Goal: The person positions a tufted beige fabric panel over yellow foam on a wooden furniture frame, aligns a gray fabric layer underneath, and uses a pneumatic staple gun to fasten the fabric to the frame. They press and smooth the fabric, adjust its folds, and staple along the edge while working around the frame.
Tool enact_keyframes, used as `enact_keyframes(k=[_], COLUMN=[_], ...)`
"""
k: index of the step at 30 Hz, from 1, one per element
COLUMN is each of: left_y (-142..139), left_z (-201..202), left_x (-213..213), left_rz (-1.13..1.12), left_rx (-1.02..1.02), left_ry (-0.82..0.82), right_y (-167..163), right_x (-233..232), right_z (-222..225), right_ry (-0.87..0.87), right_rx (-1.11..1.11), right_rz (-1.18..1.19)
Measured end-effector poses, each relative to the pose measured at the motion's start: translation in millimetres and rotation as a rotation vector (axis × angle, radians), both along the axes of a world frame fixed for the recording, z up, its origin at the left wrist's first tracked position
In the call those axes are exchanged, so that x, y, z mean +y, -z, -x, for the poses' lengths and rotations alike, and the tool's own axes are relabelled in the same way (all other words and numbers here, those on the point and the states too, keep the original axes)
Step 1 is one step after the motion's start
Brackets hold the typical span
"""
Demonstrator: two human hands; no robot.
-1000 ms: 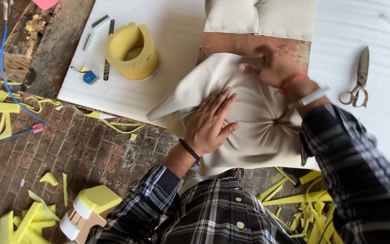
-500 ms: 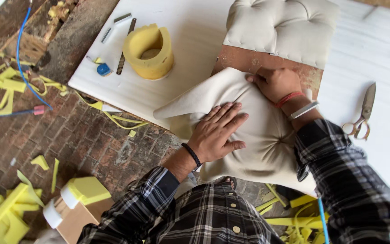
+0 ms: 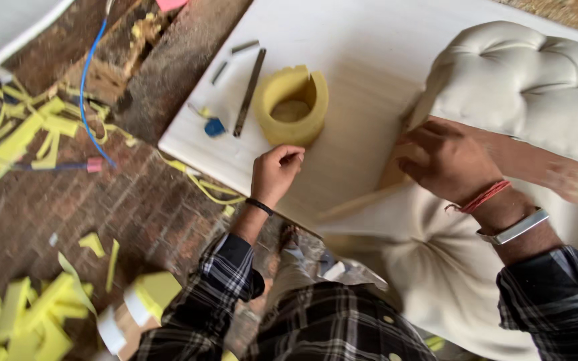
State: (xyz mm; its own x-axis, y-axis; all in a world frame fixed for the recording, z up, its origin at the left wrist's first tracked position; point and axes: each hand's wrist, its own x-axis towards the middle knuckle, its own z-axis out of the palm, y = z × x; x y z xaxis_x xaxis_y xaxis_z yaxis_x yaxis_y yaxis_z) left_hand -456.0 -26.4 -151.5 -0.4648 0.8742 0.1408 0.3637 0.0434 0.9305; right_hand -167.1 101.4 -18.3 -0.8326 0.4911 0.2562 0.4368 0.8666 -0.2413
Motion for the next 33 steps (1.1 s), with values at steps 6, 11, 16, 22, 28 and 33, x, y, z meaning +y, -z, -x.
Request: enact_keyframes(k=[6,11,16,22,28,33], left_y=[39,75,118,146,135,56], left_z=[110,119,91,84,100,110], left_x=[72,174,209,208,203,195], left_rz=[-0.013,0.445,0.638,0.641,0.588,0.439], left_rx=[0.283,0.687,0.904,0.913,0.794,-0.039], left_ry=[0.082,0.509,0.695,0.720,0.731,0.755], right_y=[8,7,8,22,16,0], right_x=[-4,-15,-25,-33,-53,-83], right_z=[106,137,139,140,134,117], right_ry=[0.038,0.110,0.234,0.338,0.424,0.673], right_rx=[-0.135,-0.068,-0.010,0.044,0.142,0.329], right_rz=[0.259,0.348,0.402,0.480,0.477,0.392])
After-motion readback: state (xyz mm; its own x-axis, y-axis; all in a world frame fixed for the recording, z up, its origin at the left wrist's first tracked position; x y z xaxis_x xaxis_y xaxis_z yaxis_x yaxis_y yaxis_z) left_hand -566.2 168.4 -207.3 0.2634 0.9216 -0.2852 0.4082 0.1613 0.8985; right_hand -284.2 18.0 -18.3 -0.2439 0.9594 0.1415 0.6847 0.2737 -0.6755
